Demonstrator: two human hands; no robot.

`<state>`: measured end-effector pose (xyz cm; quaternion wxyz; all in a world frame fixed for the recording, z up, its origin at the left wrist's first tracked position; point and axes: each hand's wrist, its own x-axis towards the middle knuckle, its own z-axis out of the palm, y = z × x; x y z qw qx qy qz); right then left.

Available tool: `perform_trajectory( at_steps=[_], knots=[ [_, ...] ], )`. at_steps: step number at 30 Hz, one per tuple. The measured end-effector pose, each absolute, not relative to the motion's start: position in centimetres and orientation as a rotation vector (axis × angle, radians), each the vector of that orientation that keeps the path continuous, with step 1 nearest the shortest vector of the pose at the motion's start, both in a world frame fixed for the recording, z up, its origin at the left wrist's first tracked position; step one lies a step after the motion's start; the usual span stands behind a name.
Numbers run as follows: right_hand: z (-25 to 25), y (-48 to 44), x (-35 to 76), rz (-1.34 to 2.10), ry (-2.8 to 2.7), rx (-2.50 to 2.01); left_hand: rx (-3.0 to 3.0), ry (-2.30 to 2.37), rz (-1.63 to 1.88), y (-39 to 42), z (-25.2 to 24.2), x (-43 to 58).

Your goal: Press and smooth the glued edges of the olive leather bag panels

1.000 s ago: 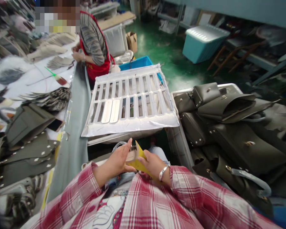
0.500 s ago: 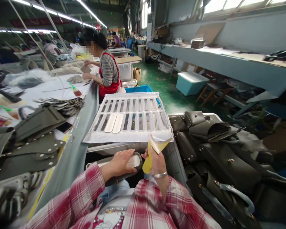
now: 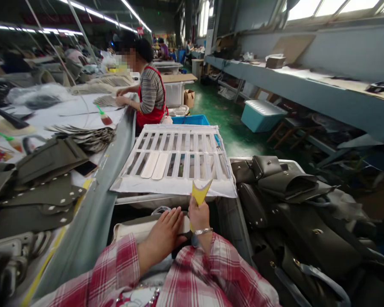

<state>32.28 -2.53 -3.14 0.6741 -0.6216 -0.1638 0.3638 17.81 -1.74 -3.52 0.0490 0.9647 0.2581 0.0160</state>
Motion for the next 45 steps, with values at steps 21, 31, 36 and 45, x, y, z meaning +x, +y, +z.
perform_trajectory(
  at_steps=[21, 31, 36, 45],
  knots=[
    [-3.1, -0.5, 33.8, 0.869, -0.247, -1.224, 2.815, 0.781, 0.059, -1.0, -3.8, 17.6],
    [-2.0, 0.2, 32.6, 0.921, -0.538, -1.388, 2.818, 0.769, 0.074, -1.0, -3.5, 17.5],
    [-1.8, 1.6, 33.4, 1.001, -0.501, -1.249, 2.827, 0.787, 0.111, -1.2, -3.5, 17.2],
    [-2.5, 0.0, 32.1, 0.785, -0.662, -1.351, 2.824, 0.784, 0.113, -1.2, -3.7, 17.7]
  ],
)
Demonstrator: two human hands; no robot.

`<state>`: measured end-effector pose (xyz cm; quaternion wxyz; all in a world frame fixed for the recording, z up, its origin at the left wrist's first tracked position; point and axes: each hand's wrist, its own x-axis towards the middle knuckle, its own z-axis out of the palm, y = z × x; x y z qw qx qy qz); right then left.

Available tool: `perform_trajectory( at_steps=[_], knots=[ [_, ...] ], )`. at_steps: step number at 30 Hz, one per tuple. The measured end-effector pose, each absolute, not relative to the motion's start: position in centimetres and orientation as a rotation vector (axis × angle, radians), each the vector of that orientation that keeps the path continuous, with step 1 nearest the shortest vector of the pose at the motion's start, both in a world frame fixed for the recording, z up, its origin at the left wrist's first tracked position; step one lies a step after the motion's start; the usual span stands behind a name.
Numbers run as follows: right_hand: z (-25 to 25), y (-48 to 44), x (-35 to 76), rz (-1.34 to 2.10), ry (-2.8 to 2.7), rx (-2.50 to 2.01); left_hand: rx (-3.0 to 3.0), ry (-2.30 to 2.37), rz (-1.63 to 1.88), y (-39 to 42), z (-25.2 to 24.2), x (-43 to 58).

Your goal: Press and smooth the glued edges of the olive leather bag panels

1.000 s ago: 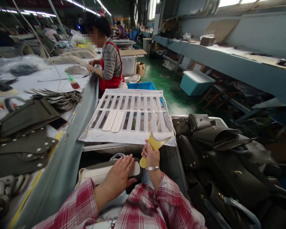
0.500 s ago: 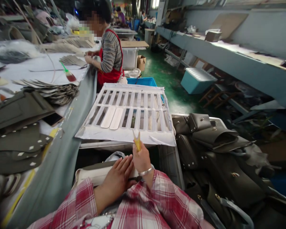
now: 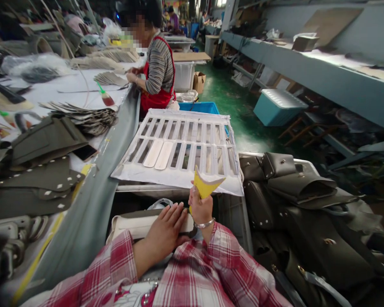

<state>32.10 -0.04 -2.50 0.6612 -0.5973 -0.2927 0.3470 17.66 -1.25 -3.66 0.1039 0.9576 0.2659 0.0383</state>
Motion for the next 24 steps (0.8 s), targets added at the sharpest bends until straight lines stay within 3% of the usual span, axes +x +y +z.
perform_trajectory(
  at_steps=[4, 8, 12, 14, 16, 19, 24],
  knots=[
    [-1.0, -1.2, 31.7, 0.641, -0.974, -1.588, 2.833, 0.814, 0.069, -2.0, -2.2, 18.2],
    [1.4, -0.1, 32.3, 1.034, -0.993, -1.586, 2.793, 0.823, 0.131, -2.7, -0.7, 15.6],
    [3.0, 2.2, 32.5, 1.458, -1.282, -1.532, 2.496, 1.076, 0.538, -2.8, -0.1, 7.9],
    [3.6, 2.9, 31.7, 1.57, -1.562, -1.513, 2.061, 1.392, 0.828, -2.3, -0.8, 3.7],
    [3.7, 3.6, 30.4, 1.613, -1.788, -1.555, 1.607, 1.413, 0.925, -1.3, -2.1, 0.8],
    [3.0, 5.1, 28.5, 1.506, -2.132, -1.714, 1.258, 1.124, 0.833, 0.3, -4.3, -0.5],
    [1.3, 8.4, 25.8, 1.016, -2.632, -1.622, 0.979, 0.834, 0.779, 1.3, -6.5, 0.2]
  ],
)
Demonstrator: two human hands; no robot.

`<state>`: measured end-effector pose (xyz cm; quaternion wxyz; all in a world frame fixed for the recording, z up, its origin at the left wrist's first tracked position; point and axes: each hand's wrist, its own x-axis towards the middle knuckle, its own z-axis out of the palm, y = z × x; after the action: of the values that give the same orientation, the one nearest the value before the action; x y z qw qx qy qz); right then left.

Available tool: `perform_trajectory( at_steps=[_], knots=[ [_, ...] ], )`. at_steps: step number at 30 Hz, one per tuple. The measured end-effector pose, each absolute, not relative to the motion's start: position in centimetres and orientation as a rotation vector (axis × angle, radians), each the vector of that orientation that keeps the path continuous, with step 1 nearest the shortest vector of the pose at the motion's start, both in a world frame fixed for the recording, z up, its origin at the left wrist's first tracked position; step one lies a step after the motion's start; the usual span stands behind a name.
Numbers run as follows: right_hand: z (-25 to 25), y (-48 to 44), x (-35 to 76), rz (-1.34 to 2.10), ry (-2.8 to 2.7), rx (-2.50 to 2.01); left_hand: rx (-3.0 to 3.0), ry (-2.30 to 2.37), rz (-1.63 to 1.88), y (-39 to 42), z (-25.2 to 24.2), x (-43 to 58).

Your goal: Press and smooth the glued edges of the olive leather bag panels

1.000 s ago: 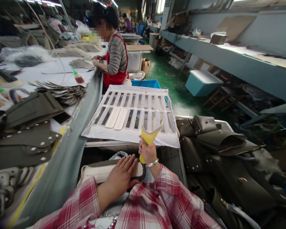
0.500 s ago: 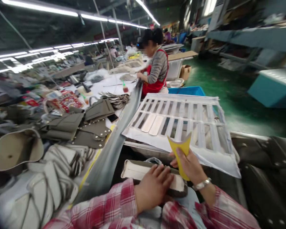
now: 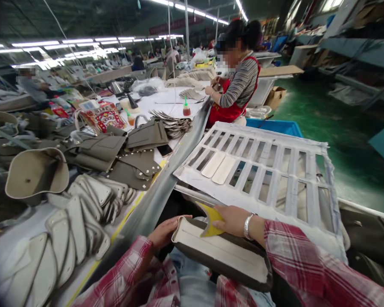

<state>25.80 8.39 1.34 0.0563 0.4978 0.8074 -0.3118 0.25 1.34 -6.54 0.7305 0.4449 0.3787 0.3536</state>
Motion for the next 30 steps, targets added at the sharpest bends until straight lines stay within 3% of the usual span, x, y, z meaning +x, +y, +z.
perform_trajectory(
  at_steps=[9, 20, 26, 30],
  knots=[
    [-0.9, 12.6, 17.1, -0.274, 2.742, 1.124, 0.857, 0.849, 0.854, 2.0, -7.5, 0.4],
    [-1.6, 15.5, 12.6, -0.292, 3.105, 0.158, 0.539, 1.003, 1.01, 0.5, -6.8, 1.9],
    [-2.0, 15.8, 12.4, -0.369, 3.212, 0.029, 0.719, 1.038, 0.865, -0.4, -6.8, 0.7],
    [-1.9, 15.8, 12.3, -0.376, 3.227, -0.027, 0.889, 1.474, 0.771, -2.6, -9.4, -0.1]
  ],
)
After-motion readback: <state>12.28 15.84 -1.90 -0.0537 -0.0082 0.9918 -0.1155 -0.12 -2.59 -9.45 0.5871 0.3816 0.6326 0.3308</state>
